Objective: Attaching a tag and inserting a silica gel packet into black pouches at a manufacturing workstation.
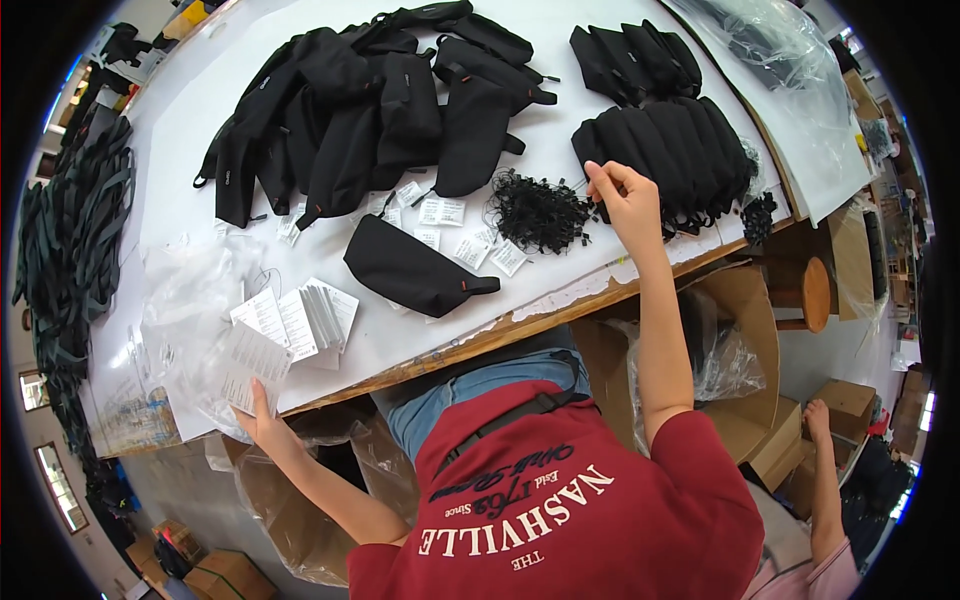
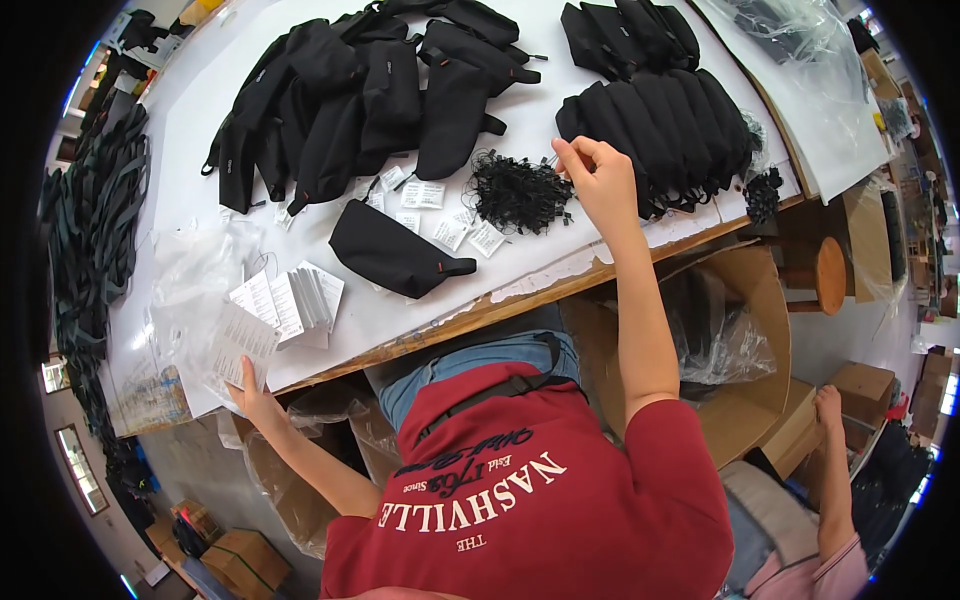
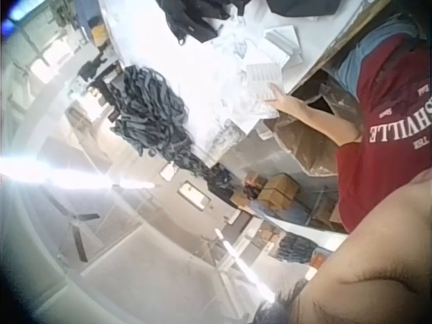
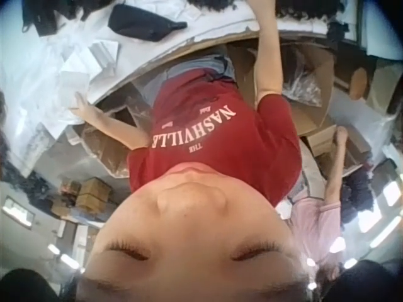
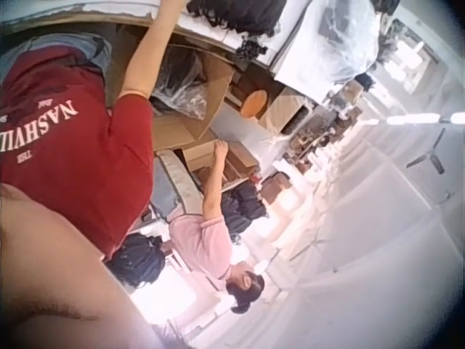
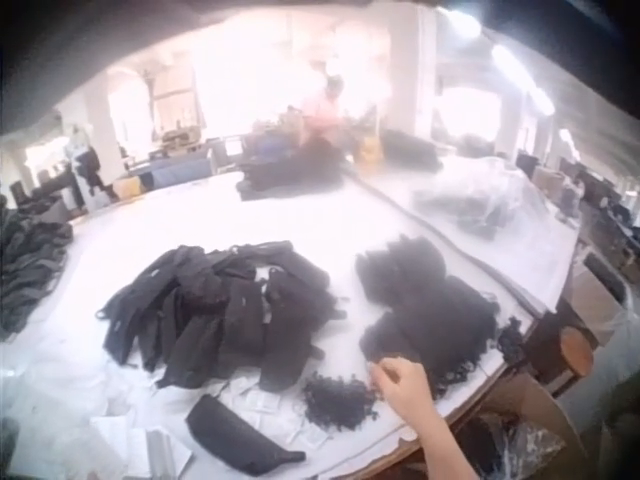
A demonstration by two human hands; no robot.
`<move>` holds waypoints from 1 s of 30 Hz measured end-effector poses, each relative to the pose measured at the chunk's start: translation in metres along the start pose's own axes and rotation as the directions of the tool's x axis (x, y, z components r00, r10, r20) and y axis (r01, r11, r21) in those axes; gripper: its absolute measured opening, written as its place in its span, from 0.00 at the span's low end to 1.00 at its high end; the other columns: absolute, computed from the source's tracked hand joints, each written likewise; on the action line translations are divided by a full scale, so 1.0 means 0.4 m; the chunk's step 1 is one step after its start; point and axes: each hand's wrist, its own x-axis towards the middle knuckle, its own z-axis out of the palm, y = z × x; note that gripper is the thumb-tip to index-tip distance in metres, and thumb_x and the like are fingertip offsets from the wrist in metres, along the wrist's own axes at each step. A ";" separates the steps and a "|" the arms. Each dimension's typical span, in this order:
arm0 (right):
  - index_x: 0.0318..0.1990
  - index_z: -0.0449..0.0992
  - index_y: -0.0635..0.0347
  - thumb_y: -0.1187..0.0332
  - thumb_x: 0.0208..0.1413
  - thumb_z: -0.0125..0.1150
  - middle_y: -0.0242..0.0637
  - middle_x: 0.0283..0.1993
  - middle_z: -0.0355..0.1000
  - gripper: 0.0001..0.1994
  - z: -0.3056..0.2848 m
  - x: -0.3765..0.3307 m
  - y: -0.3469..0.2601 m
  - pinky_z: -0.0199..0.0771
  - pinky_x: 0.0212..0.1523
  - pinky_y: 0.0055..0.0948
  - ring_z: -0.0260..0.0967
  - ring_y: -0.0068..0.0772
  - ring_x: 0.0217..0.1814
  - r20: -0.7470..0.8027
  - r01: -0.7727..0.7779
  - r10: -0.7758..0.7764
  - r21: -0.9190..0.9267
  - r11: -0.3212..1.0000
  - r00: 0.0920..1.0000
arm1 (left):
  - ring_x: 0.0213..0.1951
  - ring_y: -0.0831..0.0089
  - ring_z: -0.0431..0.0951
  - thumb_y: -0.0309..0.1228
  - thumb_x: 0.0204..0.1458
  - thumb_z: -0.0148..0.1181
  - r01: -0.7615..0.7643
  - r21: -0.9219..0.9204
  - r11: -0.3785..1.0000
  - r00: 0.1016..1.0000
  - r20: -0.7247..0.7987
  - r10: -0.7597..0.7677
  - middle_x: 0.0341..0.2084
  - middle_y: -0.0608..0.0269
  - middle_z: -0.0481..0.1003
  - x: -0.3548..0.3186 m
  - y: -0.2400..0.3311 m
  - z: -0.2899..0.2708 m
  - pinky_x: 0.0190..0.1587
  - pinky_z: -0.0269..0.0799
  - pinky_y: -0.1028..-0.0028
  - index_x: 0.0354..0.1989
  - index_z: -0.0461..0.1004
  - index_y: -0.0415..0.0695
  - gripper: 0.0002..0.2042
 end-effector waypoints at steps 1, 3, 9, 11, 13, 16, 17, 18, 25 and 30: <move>0.21 0.73 0.65 0.58 0.57 0.61 0.27 0.16 0.66 0.19 0.001 0.005 0.002 0.54 0.22 0.18 0.58 0.13 0.19 0.007 0.011 -0.011 0.040 0.999 1.000 | 0.57 0.63 0.65 0.27 0.57 0.56 0.001 0.001 1.000 1.000 -0.003 -0.001 0.57 0.50 0.63 -0.004 0.002 -0.003 0.59 0.59 0.68 0.63 0.55 0.32 0.27; 0.21 0.74 0.64 0.58 0.56 0.62 0.26 0.16 0.66 0.18 0.007 0.007 -0.014 0.54 0.22 0.18 0.57 0.12 0.19 0.009 0.011 -0.011 0.078 0.997 1.000 | 0.59 0.62 0.63 0.25 0.57 0.54 0.029 -0.066 0.997 0.998 -0.046 -0.032 0.59 0.50 0.61 -0.017 0.012 -0.004 0.60 0.59 0.67 0.63 0.54 0.33 0.27; 0.22 0.73 0.62 0.60 0.54 0.64 0.25 0.18 0.68 0.16 -0.005 -0.006 -0.049 0.52 0.22 0.15 0.58 0.11 0.20 0.032 0.004 -0.007 0.082 0.997 0.999 | 0.59 0.62 0.63 0.23 0.56 0.53 0.050 -0.137 0.989 0.999 -0.006 -0.051 0.60 0.50 0.60 -0.042 0.021 -0.002 0.60 0.60 0.65 0.66 0.50 0.34 0.29; 0.22 0.73 0.62 0.61 0.55 0.63 0.26 0.19 0.69 0.16 -0.009 -0.012 -0.056 0.53 0.22 0.14 0.59 0.11 0.21 0.037 0.023 -0.025 0.062 0.998 0.999 | 0.59 0.62 0.63 0.23 0.56 0.53 0.057 -0.140 0.988 0.998 0.024 -0.055 0.59 0.50 0.60 -0.043 0.013 -0.005 0.59 0.60 0.65 0.66 0.50 0.35 0.29; 0.21 0.68 0.59 0.64 0.58 0.59 0.30 0.23 0.70 0.15 -0.010 -0.013 -0.077 0.53 0.21 0.14 0.60 0.12 0.22 0.045 -0.008 -0.018 0.525 0.851 0.999 | 0.59 0.62 0.63 0.23 0.56 0.53 0.066 -0.143 0.988 0.997 0.055 -0.058 0.59 0.51 0.60 -0.046 0.011 -0.002 0.59 0.61 0.65 0.66 0.50 0.35 0.29; 0.21 0.63 0.55 0.67 0.59 0.56 0.31 0.23 0.68 0.15 -0.031 0.004 -0.111 0.53 0.21 0.15 0.59 0.13 0.22 0.216 -0.199 0.032 0.817 0.542 0.976 | 0.58 0.62 0.64 0.23 0.55 0.53 0.099 -0.128 0.987 0.994 0.064 -0.091 0.59 0.51 0.60 -0.057 0.010 0.008 0.58 0.61 0.66 0.65 0.50 0.35 0.30; 0.20 0.58 0.52 0.68 0.60 0.56 0.26 0.18 0.61 0.17 -0.033 0.015 -0.113 0.50 0.21 0.15 0.52 0.13 0.19 0.261 -0.217 -0.002 0.808 0.548 0.965 | 0.58 0.62 0.64 0.22 0.55 0.53 0.107 -0.140 0.984 0.992 0.084 -0.096 0.59 0.51 0.61 -0.059 0.004 0.006 0.58 0.61 0.66 0.65 0.51 0.35 0.29; 0.20 0.58 0.52 0.68 0.60 0.56 0.26 0.18 0.61 0.17 -0.035 0.025 -0.118 0.50 0.21 0.15 0.52 0.13 0.19 0.259 -0.216 -0.001 0.809 0.547 0.966 | 0.58 0.62 0.64 0.22 0.55 0.53 0.115 -0.152 0.982 0.990 0.103 -0.100 0.58 0.51 0.62 -0.061 -0.001 0.007 0.58 0.61 0.67 0.65 0.51 0.35 0.29; 0.23 0.60 0.53 0.68 0.60 0.55 0.19 0.16 0.51 0.14 0.007 0.011 -0.153 0.43 0.21 0.18 0.43 0.12 0.18 0.360 -0.266 -0.055 0.776 0.572 0.931 | 0.56 0.67 0.64 0.29 0.59 0.53 0.206 0.088 0.975 0.911 0.346 -0.224 0.56 0.55 0.64 -0.134 0.000 0.055 0.60 0.56 0.71 0.65 0.51 0.32 0.28; 0.27 0.62 0.54 0.66 0.63 0.53 0.20 0.16 0.47 0.12 0.016 -0.015 -0.130 0.44 0.21 0.18 0.41 0.13 0.19 0.327 -0.261 -0.094 0.871 0.416 0.940 | 0.49 0.74 0.64 0.31 0.58 0.54 0.085 0.281 0.956 0.638 0.722 -0.269 0.46 0.61 0.66 -0.189 0.048 0.129 0.54 0.58 0.76 0.57 0.59 0.40 0.20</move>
